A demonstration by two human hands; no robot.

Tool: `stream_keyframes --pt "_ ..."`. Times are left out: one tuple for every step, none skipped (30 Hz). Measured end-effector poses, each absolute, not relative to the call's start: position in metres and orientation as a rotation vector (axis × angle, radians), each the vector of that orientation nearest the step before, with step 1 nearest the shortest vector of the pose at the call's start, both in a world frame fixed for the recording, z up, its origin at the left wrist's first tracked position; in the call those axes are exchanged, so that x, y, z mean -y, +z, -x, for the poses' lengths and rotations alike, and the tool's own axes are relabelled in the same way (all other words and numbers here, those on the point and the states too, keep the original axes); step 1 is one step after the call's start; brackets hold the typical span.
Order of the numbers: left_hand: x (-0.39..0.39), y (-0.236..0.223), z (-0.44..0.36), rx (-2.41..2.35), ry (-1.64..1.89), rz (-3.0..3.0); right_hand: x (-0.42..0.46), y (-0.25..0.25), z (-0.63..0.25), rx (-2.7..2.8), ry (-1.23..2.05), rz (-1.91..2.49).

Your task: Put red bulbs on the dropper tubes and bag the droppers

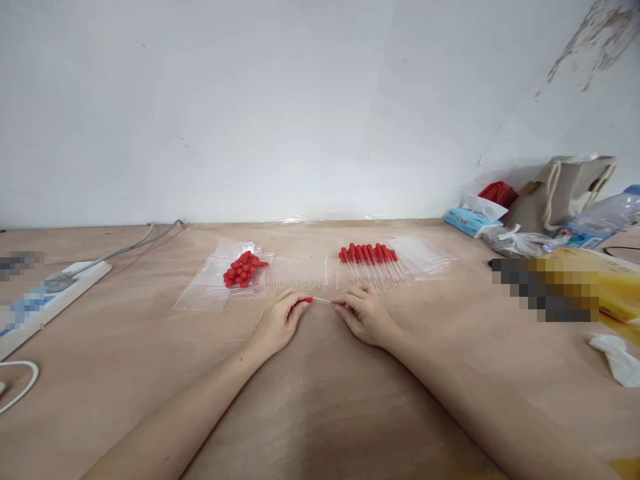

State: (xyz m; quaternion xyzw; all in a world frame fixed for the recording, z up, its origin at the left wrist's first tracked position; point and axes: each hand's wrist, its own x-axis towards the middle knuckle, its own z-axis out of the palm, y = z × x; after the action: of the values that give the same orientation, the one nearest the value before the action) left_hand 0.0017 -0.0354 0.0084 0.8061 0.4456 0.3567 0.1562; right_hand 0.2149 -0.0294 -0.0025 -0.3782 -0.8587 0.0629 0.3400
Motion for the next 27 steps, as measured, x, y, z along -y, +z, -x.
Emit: stream_keyframes --pt "0.036 0.008 -0.002 -1.274 1.004 -2.292 0.029 -0.003 -0.215 2.243 0.159 0.978" --pt "0.036 0.008 -0.002 -1.272 0.990 -2.277 0.029 -0.003 -0.215 2.249 0.156 0.970" --pt "0.036 0.008 -0.002 -1.268 0.979 -2.265 0.028 -0.004 -0.215 2.253 0.156 0.959" --pt "0.037 0.008 -0.001 -1.260 0.977 -2.258 0.027 -0.004 -0.216 2.254 0.160 0.949" --pt "0.038 0.008 -0.001 -1.247 0.983 -2.255 0.026 -0.004 -0.216 2.255 0.169 0.940" --pt "0.038 0.007 -0.001 -1.229 0.994 -2.256 0.025 -0.004 -0.216 2.255 0.181 0.932" --pt "0.039 0.007 -0.001 -1.210 1.005 -2.259 0.025 -0.003 -0.217 2.257 0.194 0.924" --pt "0.040 0.007 -0.001 -1.190 1.010 -2.264 0.024 -0.003 -0.218 2.260 0.203 0.915" --pt "0.040 0.007 -0.001 -1.172 1.009 -2.272 0.023 -0.002 -0.218 2.265 0.206 0.906" --pt "0.041 0.007 -0.001 -1.153 0.999 -2.285 0.023 -0.001 -0.219 2.273 0.201 0.898" --pt "0.042 0.007 -0.001 -1.134 0.981 -2.302 0.023 0.000 -0.220 2.284 0.186 0.890" --pt "0.043 0.007 -0.001 -1.119 0.962 -2.321 0.022 0.001 -0.220 2.295 0.164 0.887" --pt "0.043 0.007 -0.001 -1.111 0.946 -2.337 0.023 0.001 -0.221 2.308 0.139 0.889" --pt "0.044 0.008 -0.001 -1.110 0.936 -2.350 0.023 0.002 -0.221 2.320 0.113 0.896" --pt "0.044 0.009 -0.002 -1.114 0.927 -2.361 0.024 0.002 -0.221 2.329 0.089 0.905" --pt "0.044 0.010 -0.002 -1.119 0.919 -2.371 0.025 0.002 -0.221 2.336 0.067 0.914" --pt "0.045 0.010 -0.002 -1.121 0.910 -2.382 0.026 0.002 -0.220 2.342 0.048 0.924" --pt "0.045 0.011 -0.002 -1.117 0.894 -2.398 0.028 0.002 -0.219 2.348 0.030 0.934" --pt "0.045 0.012 -0.002 -1.107 0.875 -2.417 0.029 0.002 -0.218 2.356 0.013 0.940" --pt "0.045 0.012 -0.002 -1.094 0.854 -2.437 0.031 0.002 -0.217 2.369 0.002 0.943" --pt "0.045 0.013 -0.002 -1.082 0.838 -2.455 0.032 0.002 -0.215 2.380 -0.005 0.944" --pt "0.046 0.013 -0.002 -1.073 0.828 -2.471 0.033 0.002 -0.214 2.389 -0.005 0.944" --pt "0.046 0.013 -0.002 -1.065 0.822 -2.482 0.035 0.002 -0.213 2.395 0.001 0.944" --pt "0.046 0.013 -0.001 -1.056 0.824 -2.490 0.036 0.002 -0.211 2.397 0.012 0.945" --pt "0.046 0.013 -0.001 -1.047 0.828 -2.494 0.036 0.002 -0.210 2.396 0.026 0.950" --pt "0.046 0.013 -0.001 -1.038 0.832 -2.496 0.037 0.002 -0.209 2.395 0.038 0.959" --pt "0.046 0.012 -0.001 -1.030 0.835 -2.498 0.038 0.002 -0.208 2.398 0.049 0.967"
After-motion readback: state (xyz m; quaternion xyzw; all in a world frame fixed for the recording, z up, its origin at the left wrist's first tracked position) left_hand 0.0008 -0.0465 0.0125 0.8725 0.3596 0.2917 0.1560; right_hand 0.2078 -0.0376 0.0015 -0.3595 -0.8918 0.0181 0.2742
